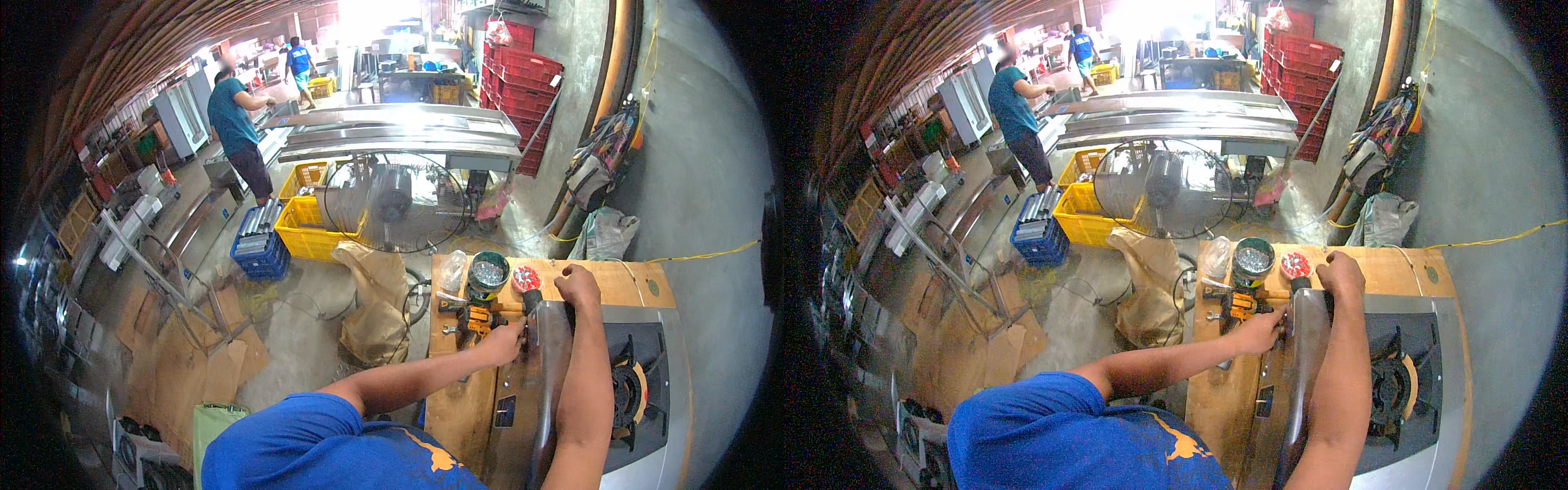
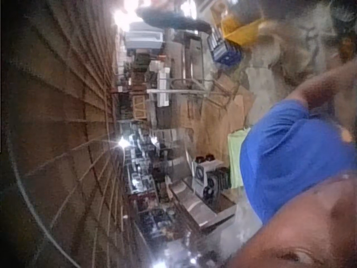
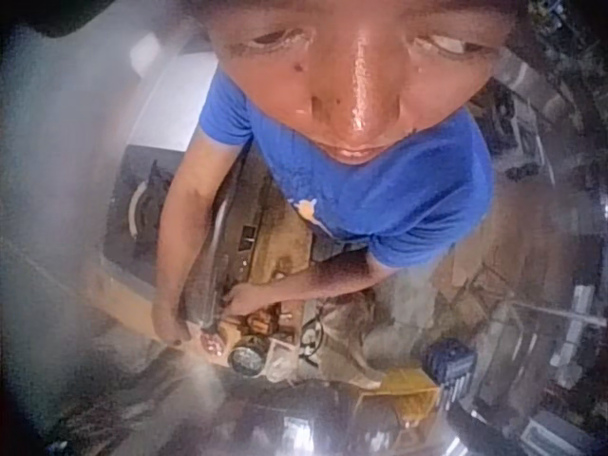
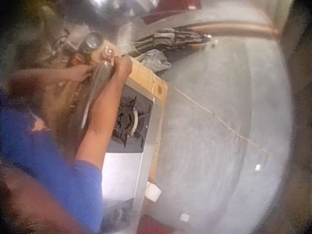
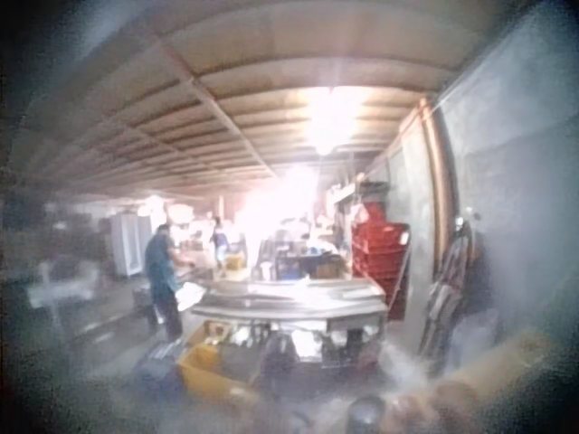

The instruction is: The person assembles a stainless steel gas stove on a workbench. They use a cordless drill and a wrench to fasten screws and tighten components on the side and top of the unit. The person repeatedly switches between tools to secure the appliance.

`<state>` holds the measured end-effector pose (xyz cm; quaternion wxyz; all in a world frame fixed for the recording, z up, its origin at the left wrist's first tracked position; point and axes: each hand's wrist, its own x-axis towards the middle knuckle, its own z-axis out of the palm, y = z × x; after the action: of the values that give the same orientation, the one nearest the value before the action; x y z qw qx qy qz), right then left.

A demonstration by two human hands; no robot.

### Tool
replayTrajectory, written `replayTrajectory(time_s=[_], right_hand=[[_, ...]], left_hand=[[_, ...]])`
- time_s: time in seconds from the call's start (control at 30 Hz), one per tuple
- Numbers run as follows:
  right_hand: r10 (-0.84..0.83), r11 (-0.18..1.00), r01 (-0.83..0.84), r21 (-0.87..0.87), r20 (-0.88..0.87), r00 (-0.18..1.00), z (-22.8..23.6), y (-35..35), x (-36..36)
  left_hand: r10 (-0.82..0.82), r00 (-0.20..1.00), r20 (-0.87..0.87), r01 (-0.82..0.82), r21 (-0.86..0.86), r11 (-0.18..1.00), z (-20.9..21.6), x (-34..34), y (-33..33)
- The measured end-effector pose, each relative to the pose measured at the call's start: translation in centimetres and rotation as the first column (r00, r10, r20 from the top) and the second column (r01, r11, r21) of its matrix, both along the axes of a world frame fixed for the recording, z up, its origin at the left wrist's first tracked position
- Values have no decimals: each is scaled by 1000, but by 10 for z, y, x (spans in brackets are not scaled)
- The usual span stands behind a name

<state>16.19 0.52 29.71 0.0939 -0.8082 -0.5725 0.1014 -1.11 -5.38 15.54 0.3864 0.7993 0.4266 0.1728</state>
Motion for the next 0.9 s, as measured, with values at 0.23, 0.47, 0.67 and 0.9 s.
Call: replayTrajectory(time_s=[0.23,0.47,0.67,0.9], right_hand=[[28,999,-28,24,-2,1000,-8,5,8],[54,998,-54,-13,13,998,-23,18,20],[17,999,-17,-35,-9,1000,-12,12,13],[2,999,-2,-52,3,1000,-9,12,9]], left_hand=[[-56,998,35,11,743,669,-35,-18,7],[36,996,-79,-5,365,931,-21,-37,39],[104,933,344,-10,-264,965,13,-46,39],[424,706,567,-31,-573,819,19,-39,56]])
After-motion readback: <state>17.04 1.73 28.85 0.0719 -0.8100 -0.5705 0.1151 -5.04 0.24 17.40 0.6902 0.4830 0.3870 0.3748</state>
